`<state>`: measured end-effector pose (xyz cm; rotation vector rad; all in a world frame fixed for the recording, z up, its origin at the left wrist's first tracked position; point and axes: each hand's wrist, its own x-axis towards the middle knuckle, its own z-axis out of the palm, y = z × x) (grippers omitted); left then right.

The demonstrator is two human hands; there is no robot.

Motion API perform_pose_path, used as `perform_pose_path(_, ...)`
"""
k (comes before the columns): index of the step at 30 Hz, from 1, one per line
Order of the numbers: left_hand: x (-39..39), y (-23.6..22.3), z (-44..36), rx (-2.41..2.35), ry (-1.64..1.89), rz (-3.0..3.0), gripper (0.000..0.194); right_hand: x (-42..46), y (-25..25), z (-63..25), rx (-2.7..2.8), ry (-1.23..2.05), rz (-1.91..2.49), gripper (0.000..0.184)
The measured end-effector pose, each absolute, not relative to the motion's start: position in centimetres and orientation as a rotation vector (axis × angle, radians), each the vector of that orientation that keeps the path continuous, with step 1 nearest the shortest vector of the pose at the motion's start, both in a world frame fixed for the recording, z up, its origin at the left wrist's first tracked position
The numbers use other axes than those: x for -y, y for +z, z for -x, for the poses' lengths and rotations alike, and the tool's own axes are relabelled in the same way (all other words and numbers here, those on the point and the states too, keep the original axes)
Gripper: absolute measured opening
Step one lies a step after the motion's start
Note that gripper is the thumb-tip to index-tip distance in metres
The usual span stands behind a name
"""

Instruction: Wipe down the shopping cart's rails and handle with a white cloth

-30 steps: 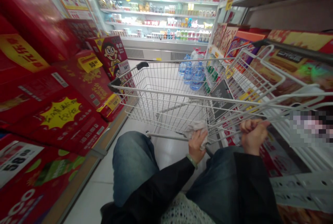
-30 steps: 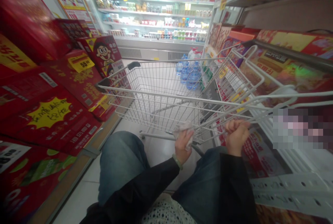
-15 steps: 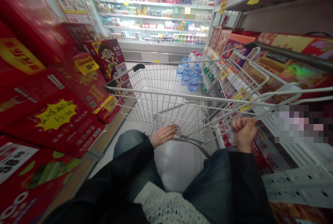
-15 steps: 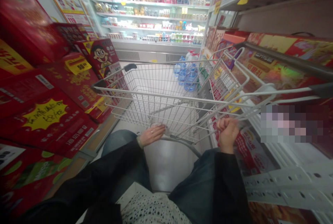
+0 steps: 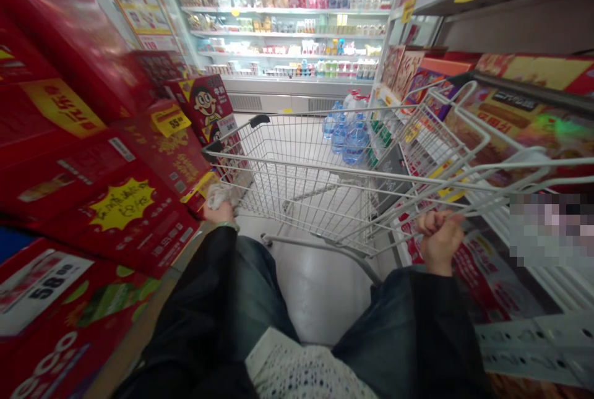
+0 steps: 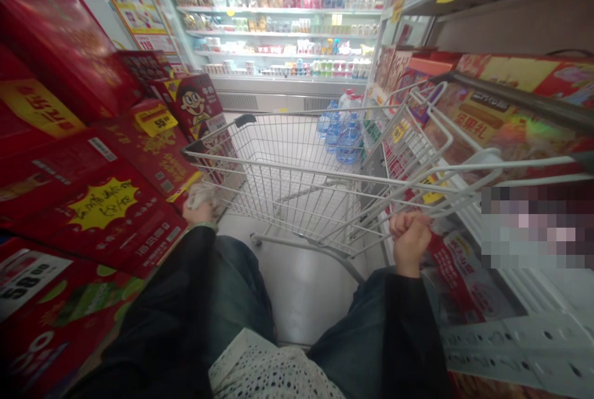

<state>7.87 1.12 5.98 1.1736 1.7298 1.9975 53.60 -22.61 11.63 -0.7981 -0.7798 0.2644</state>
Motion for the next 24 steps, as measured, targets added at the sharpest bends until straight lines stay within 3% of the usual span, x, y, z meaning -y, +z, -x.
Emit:
perform_pose_path(5, 1.1, 4.6, -16.6, -1.751, 2.002, -0.956, 0.027, 22.7, 11.7, -53.8, 0.779, 0.234, 0.803, 0.066)
perform_pose_path(14, 14.8, 1.3, -33.4, -1.377, 1.991, -1.151, 0.046, 22.5, 12.2, -53.0, 0.745, 0.173, 0.826, 0.066)
perform_pose_path(20, 21.2, 0.3, -37.2, -1.071, 1.713, -1.397, 0.05, 22.5, 12.0, -53.3, 0.756, 0.182, 0.833, 0.066)
perform_pose_path(24, 23.2, 2.7, -37.0, -0.594, 1.464, -1.874, 0.041, 22.8, 11.8, -53.8, 0.762, 0.196, 0.834, 0.064)
